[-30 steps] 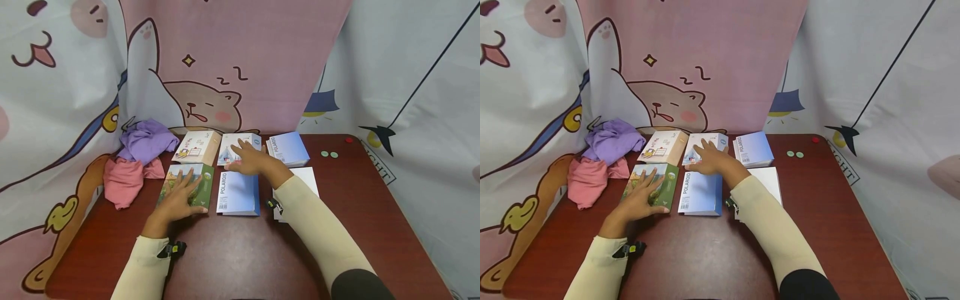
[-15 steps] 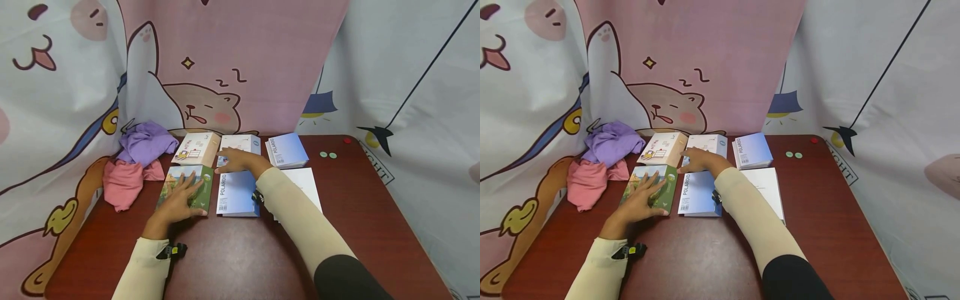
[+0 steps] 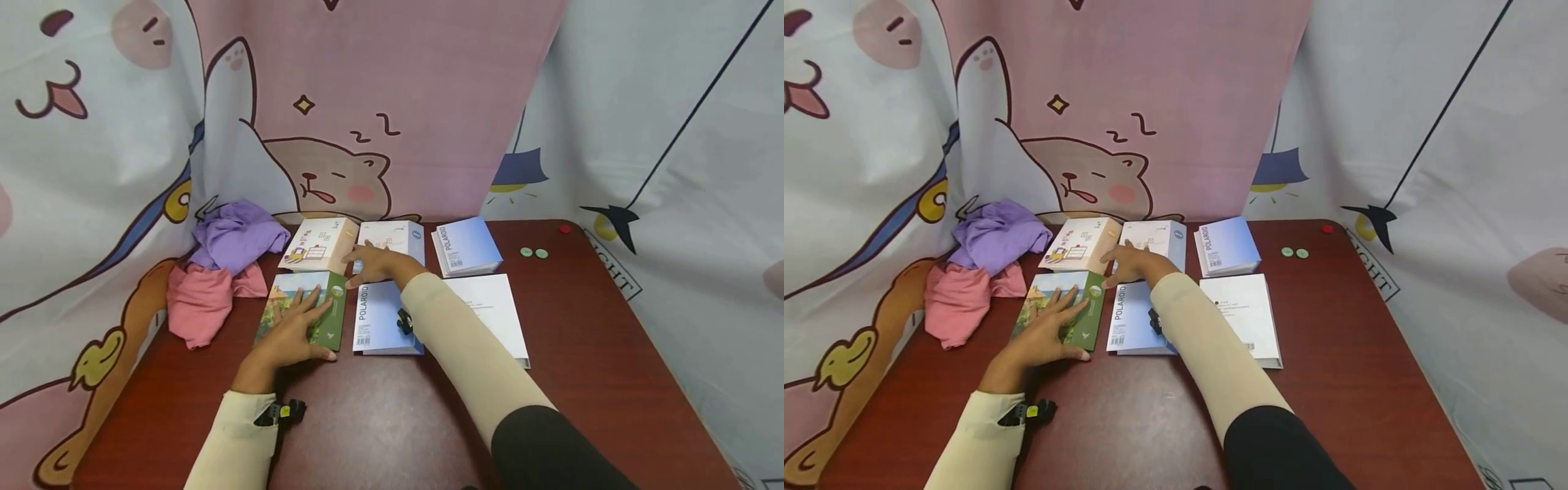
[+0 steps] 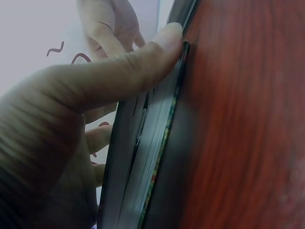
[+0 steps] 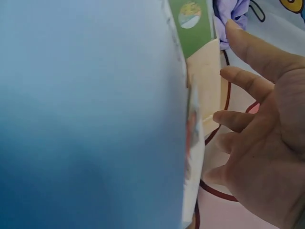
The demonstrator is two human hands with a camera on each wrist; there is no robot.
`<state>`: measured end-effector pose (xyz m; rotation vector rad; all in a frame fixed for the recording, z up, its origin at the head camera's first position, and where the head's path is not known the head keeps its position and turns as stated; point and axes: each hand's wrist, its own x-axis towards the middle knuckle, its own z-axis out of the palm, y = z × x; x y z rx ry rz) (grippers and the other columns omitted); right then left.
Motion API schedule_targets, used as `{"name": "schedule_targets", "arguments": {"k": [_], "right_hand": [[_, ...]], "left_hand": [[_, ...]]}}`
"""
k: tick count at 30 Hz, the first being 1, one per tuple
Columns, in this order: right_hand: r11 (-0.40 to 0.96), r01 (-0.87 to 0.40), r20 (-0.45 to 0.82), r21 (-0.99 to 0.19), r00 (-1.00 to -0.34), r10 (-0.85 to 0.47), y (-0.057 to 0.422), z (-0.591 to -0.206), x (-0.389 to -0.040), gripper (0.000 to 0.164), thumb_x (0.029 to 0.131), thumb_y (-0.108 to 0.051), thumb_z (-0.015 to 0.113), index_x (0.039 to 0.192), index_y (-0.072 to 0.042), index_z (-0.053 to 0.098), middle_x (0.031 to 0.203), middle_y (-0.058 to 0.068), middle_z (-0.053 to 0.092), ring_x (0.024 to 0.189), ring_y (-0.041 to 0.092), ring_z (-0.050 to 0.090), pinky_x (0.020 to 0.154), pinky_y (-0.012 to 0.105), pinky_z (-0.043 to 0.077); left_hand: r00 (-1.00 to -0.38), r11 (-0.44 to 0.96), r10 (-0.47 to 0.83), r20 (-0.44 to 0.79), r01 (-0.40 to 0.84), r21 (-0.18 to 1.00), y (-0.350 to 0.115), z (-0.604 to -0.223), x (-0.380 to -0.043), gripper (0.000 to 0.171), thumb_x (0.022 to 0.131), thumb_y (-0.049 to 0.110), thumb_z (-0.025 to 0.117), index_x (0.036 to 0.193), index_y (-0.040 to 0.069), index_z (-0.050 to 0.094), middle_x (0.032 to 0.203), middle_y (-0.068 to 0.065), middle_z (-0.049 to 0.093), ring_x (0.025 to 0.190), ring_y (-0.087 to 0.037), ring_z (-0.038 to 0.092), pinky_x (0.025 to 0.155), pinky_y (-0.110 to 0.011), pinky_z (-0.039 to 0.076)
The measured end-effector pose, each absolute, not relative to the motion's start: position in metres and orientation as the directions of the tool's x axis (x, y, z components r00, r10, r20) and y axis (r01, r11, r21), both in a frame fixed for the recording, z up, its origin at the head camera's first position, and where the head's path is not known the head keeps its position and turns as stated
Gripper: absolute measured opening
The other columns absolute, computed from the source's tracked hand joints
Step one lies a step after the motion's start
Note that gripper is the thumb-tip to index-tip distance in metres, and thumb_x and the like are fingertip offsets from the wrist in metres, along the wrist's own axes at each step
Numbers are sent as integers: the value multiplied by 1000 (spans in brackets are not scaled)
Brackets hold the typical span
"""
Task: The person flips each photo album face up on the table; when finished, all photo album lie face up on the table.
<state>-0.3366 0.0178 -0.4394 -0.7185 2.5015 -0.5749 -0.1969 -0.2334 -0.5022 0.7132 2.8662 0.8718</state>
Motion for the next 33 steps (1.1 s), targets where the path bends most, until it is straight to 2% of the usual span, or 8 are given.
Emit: {"name": "schedule_targets", "arguments": {"k": [3,10,17,21,25,28,33], "right_hand": [[777,-382,-320,-500,-752,-576,15,-444,-338,73,101,-46,78,165,-26,51,186,9,12,173,37,-7,135,72,-3],[790,-373,-321,-486,-765,-559,16,-450,-337,68,97,-47,82,159,-30,59,186,11,10,173,38,-10,134,73,-7],[799,-373,-332,-472,-764,-553,16,-454,-339,70,93,-46,87,157,-34,61,186,14,4,172,39,-13,133,72,-9],[813,-391,-337,-432,-766,-548,14,-457,-339,69,92,-50,87,155,-39,62,186,13,2,172,40,-13,133,73,-7],[818,-384,-330,-428,-776,-537,13,-458,-338,66,92,-49,87,153,-37,65,187,11,3,172,39,-12,133,73,-7],[817,-378,-335,-435,-775,-536,12,-458,-338,63,93,-46,86,152,-33,66,187,11,3,172,39,-13,134,72,-8],[813,-373,-355,-446,-760,-544,12,-460,-339,60,95,-44,85,151,-30,67,187,11,0,172,39,-14,134,71,-10]], "left_hand": [[-895,756,443,56,406,514,-234,-502,-197,120,66,57,101,166,17,49,182,-17,26,165,-63,6,114,-95,-10],[-874,718,472,115,456,526,-240,-520,-203,119,68,64,98,168,23,46,184,-9,24,166,-61,5,109,-97,-13],[-886,722,456,79,421,548,-232,-497,-193,115,68,52,101,165,15,51,181,-18,28,164,-64,7,112,-96,-12],[-892,760,449,44,408,506,-229,-494,-192,115,70,49,101,166,13,49,181,-18,26,165,-62,7,114,-95,-10],[-897,779,442,28,399,484,-230,-495,-194,116,69,45,102,166,12,48,181,-18,25,166,-61,7,115,-94,-10],[-888,757,454,75,428,493,-235,-506,-199,115,71,51,100,167,16,47,182,-15,24,166,-61,5,113,-95,-12],[-875,713,463,143,464,526,-237,-512,-198,112,72,60,98,164,18,52,181,-14,30,164,-63,10,110,-98,-11]]}}
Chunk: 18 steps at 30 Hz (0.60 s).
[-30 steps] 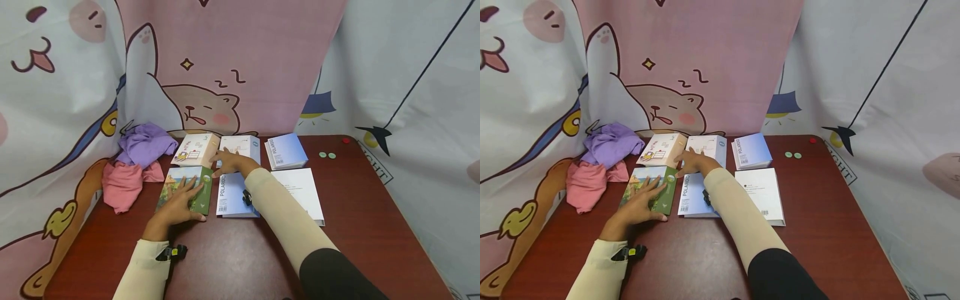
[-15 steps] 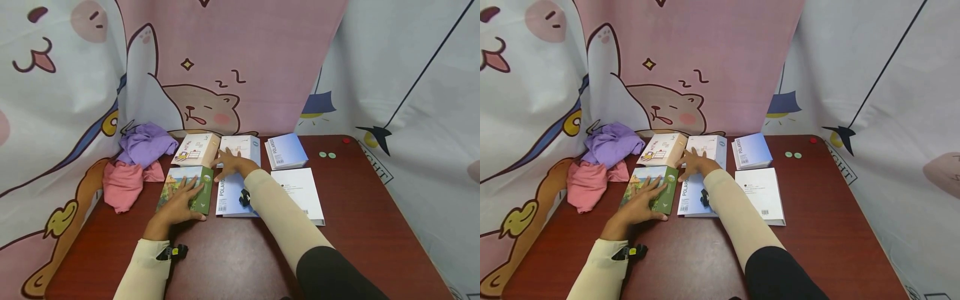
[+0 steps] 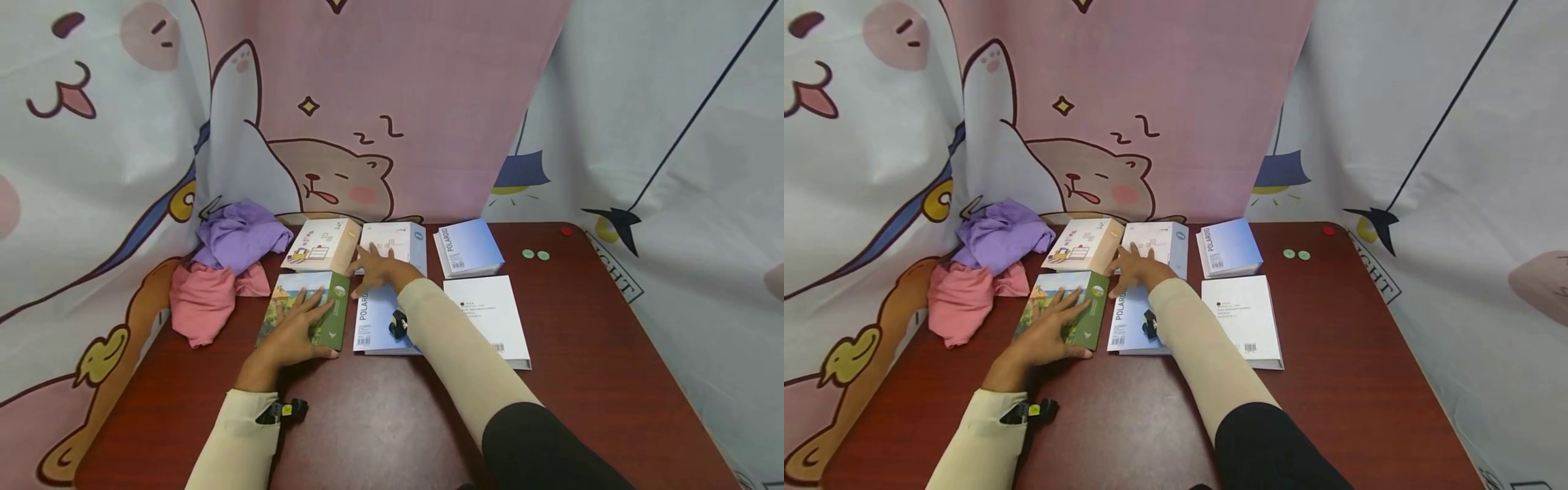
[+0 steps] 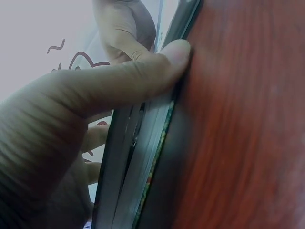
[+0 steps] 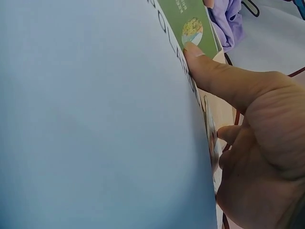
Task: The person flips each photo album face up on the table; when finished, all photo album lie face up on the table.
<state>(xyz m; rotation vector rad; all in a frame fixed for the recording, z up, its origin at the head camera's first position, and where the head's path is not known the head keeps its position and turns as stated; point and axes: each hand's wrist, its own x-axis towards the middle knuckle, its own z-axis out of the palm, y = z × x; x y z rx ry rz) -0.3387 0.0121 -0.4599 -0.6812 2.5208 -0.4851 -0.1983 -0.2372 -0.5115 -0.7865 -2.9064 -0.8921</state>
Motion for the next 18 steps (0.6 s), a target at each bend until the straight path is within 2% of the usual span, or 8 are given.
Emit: {"name": "schedule_targets", "arguments": {"k": [4,9,14,15,18], "right_hand": [[805,-373,-361,-461,-750,-555,13,-459,-339,63,94,-45,85,152,-31,65,186,12,-2,172,40,-14,134,71,-10],[774,-365,-345,-518,-739,-579,14,-457,-338,70,92,-45,87,154,-28,60,187,10,2,172,40,-14,134,71,-8],[721,-380,-295,-580,-727,-620,14,-453,-336,68,90,-40,91,145,-26,54,185,12,18,172,38,-11,137,67,-4],[704,-386,-277,-596,-724,-632,14,-452,-335,66,90,-38,91,143,-25,52,184,14,22,173,38,-8,137,66,-3],[631,-384,-222,-675,-709,-669,13,-450,-332,63,92,-30,90,140,-20,50,177,16,36,172,38,13,139,62,12]], "left_hand": [[-882,725,452,136,452,519,-233,-500,-195,108,70,49,102,161,12,56,177,-19,36,162,-65,15,111,-98,-4],[-898,758,430,90,414,505,-233,-493,-191,105,75,46,100,164,14,52,179,-16,33,166,-57,16,118,-93,2],[-892,709,428,148,433,557,-237,-489,-188,101,79,45,98,163,14,52,179,-13,34,165,-54,23,126,-81,20],[-886,695,430,171,446,564,-239,-489,-188,100,79,44,98,163,13,52,179,-14,35,164,-55,26,127,-79,24],[-872,655,433,226,478,585,-243,-490,-189,98,80,41,98,162,12,53,178,-15,37,162,-57,31,127,-77,28]]}}
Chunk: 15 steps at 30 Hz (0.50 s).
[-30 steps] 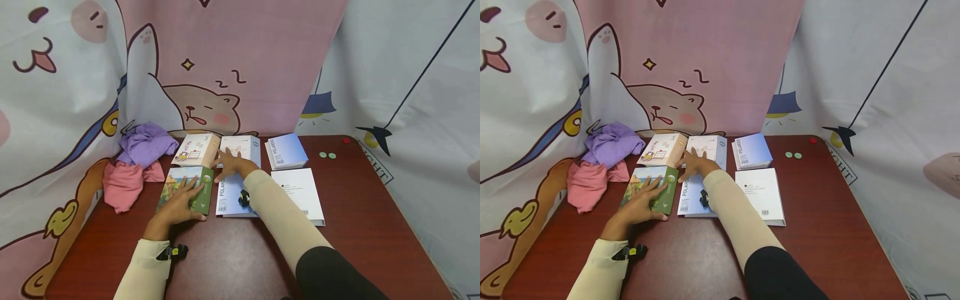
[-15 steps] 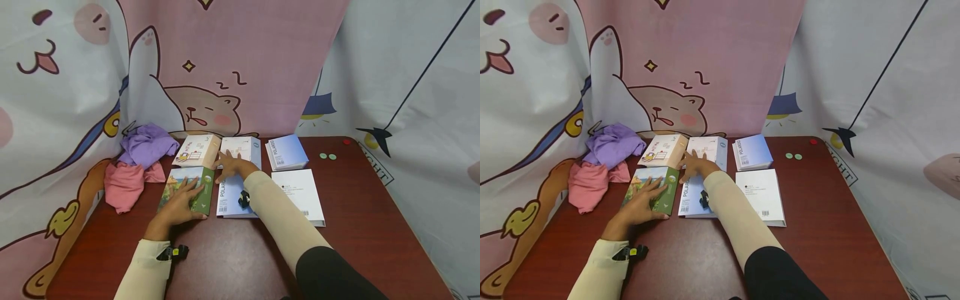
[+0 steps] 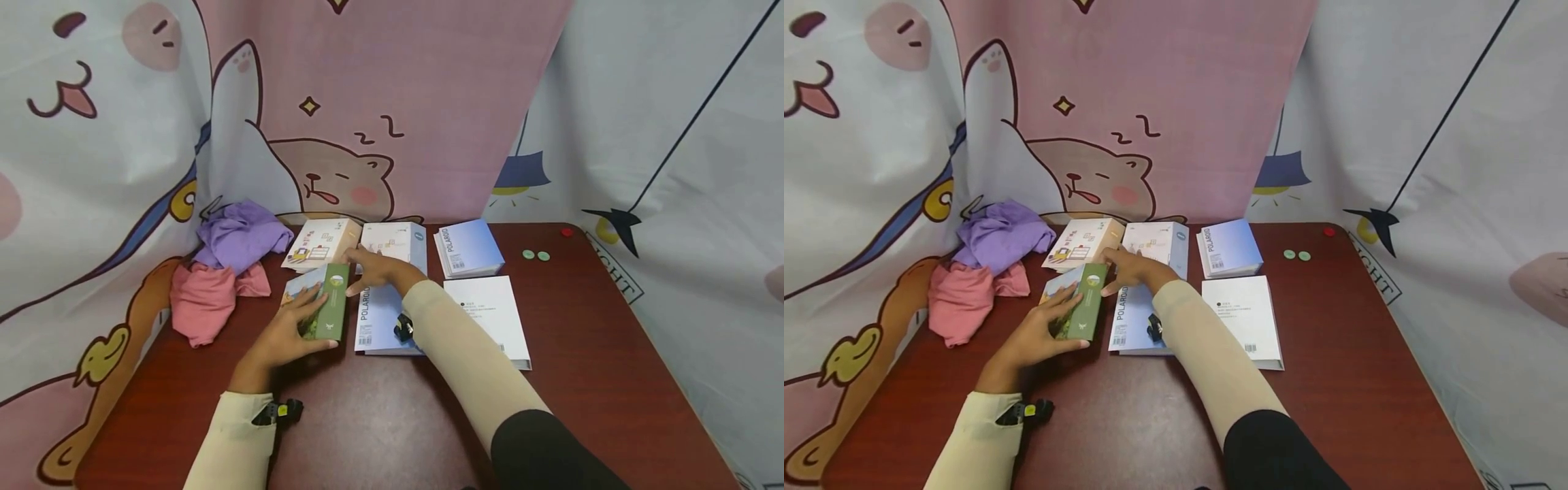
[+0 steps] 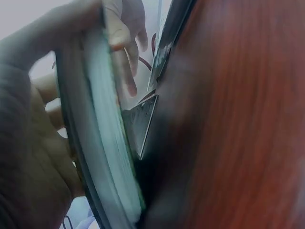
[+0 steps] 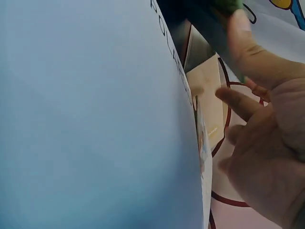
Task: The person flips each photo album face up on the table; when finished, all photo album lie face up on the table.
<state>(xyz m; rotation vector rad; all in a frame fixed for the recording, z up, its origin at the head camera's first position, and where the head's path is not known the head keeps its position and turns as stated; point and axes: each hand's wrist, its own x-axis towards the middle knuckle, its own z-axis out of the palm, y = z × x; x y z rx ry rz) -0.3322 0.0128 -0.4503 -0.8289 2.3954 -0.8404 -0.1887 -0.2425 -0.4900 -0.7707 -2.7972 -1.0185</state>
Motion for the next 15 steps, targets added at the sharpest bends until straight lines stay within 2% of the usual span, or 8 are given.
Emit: {"name": "schedule_targets", "arguments": {"k": [4,7,11,15], "right_hand": [[486,-343,-158,-804,-664,-731,12,-450,-329,59,97,-17,84,141,-11,45,163,17,57,159,35,46,133,54,35],[375,-282,-123,-883,-632,-765,10,-450,-327,55,101,-7,77,141,-7,40,154,22,65,147,37,60,126,49,45],[295,-174,-124,-939,-629,-767,7,-447,-323,55,104,-3,71,145,-9,35,151,25,66,138,37,68,115,41,55],[285,-122,-137,-951,-660,-739,6,-445,-319,63,106,-8,71,154,-14,32,153,25,65,137,36,69,116,41,54]], "left_hand": [[-865,619,426,266,493,611,-246,-490,-189,97,80,39,98,162,13,54,176,-14,40,160,-56,35,126,-75,31],[-854,592,427,298,513,621,-246,-487,-188,96,80,36,99,162,14,54,176,-17,40,159,-55,37,125,-75,33],[-842,571,431,324,532,625,-244,-481,-186,99,79,33,100,164,17,53,176,-21,38,160,-53,37,123,-73,36],[-851,576,423,312,518,633,-238,-476,-183,104,78,34,100,167,20,48,177,-24,32,160,-52,37,122,-70,40]]}}
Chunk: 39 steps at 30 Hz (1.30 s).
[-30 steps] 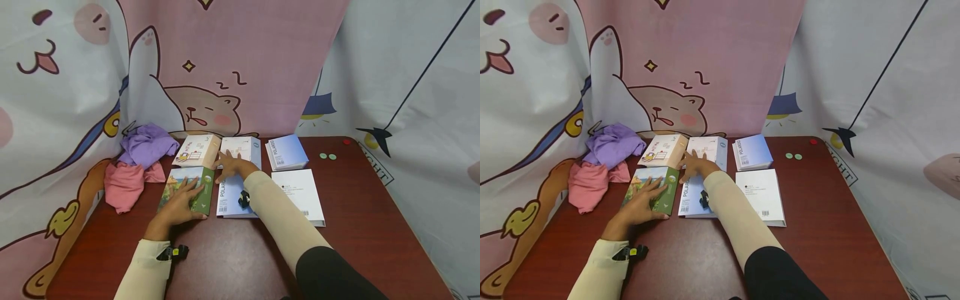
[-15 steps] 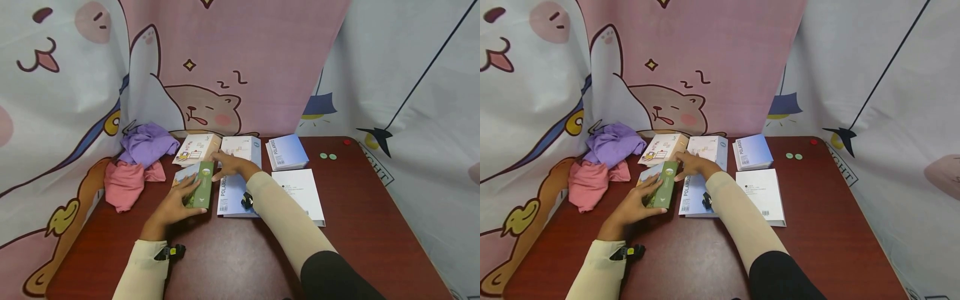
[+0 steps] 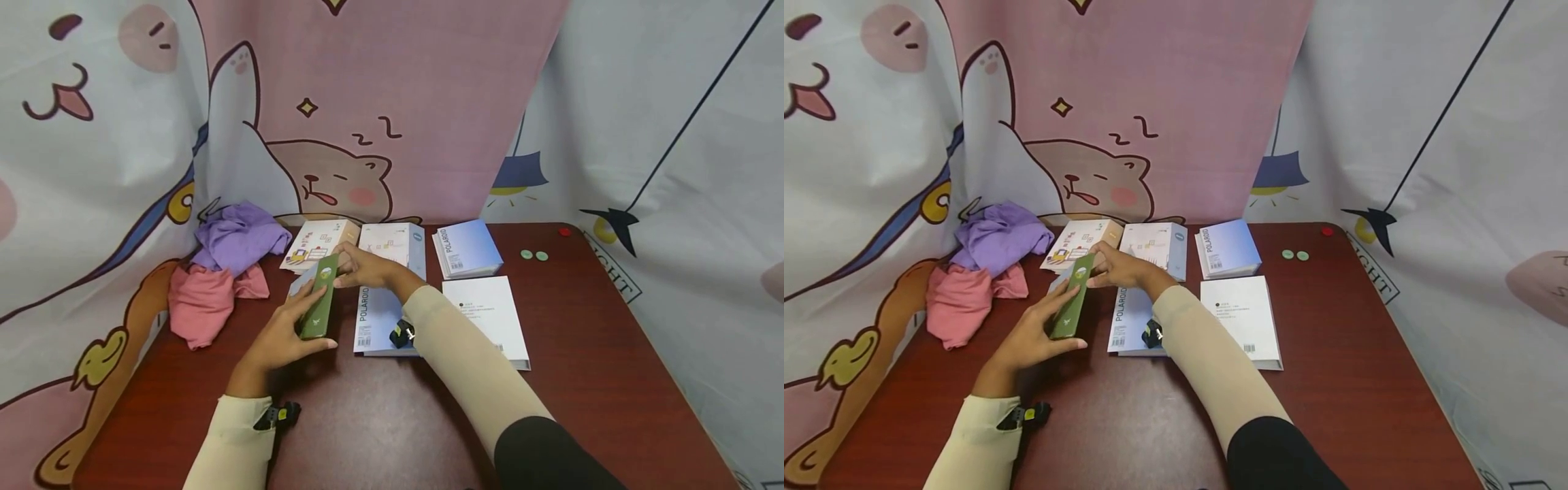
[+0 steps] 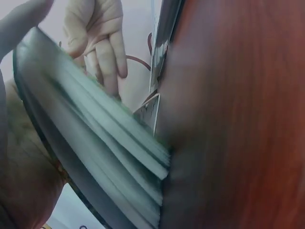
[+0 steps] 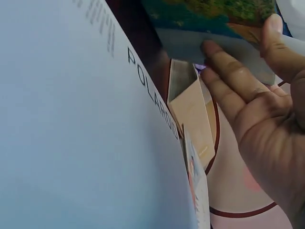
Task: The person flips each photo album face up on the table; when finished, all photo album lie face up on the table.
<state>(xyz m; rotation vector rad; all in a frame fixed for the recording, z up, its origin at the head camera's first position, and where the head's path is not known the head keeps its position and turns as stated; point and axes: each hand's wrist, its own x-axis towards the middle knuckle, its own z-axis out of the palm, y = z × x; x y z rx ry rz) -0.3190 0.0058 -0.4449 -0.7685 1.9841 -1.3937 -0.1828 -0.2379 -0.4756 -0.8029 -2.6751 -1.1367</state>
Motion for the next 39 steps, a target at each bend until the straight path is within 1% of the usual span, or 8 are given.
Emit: {"name": "schedule_targets", "arguments": {"k": [4,6,11,18,24,27,35,39], "right_hand": [[218,-99,-98,-971,-665,-740,4,-445,-316,63,106,-6,69,155,-13,31,155,25,63,138,36,68,116,40,54],[185,-101,-72,-978,-663,-745,3,-443,-315,63,106,-4,69,155,-13,30,156,26,62,139,37,67,116,41,54],[178,-148,-28,-973,-688,-725,0,-430,-310,71,106,-6,70,163,-14,29,160,25,57,146,38,62,117,50,55],[290,-296,7,-910,-712,-703,-4,-415,-301,87,107,-17,71,177,-31,20,167,17,53,148,31,61,118,44,55],[263,-304,16,-916,-681,-732,-5,-423,-291,96,103,-5,73,177,-28,17,166,24,50,153,32,55,120,42,53],[268,-306,16,-914,-685,-728,-7,-430,-286,97,100,-4,76,176,-28,21,173,20,41,158,31,48,123,44,49],[361,-351,-27,-864,-684,-729,-6,-446,-279,98,99,-6,79,176,-27,23,177,8,35,161,29,43,130,44,40],[407,-392,-37,-825,-681,-731,-5,-449,-280,99,99,-7,80,176,-25,21,177,5,34,164,26,38,132,42,37]], "left_hand": [[-846,585,399,355,533,612,-233,-473,-180,101,78,24,98,166,18,49,177,-27,32,155,-50,44,117,-60,49],[-838,578,384,387,545,607,-232,-470,-178,99,78,16,97,165,16,50,177,-26,32,151,-47,50,114,-44,53],[-833,513,344,433,553,657,-228,-461,-174,97,76,-1,91,164,12,52,176,-28,33,143,-44,55,103,-8,43],[-835,412,250,490,550,727,-233,-454,-172,96,73,-17,81,161,7,53,169,-29,45,136,-33,59,97,-8,48],[-834,186,235,499,543,819,-238,-457,-173,99,73,-27,68,165,-2,42,146,-37,60,113,-12,67,86,-15,58],[-836,145,239,494,533,833,-242,-458,-175,101,74,-29,66,167,-1,38,151,-38,55,121,-8,65,93,-15,56],[-879,336,230,417,474,814,-266,-454,-169,104,85,-16,76,173,9,29,174,-30,36,150,-1,42,114,-6,35],[-908,460,227,352,418,783,-277,-450,-168,101,89,-8,83,173,16,33,171,-26,42,147,-21,50,109,-2,35]]}}
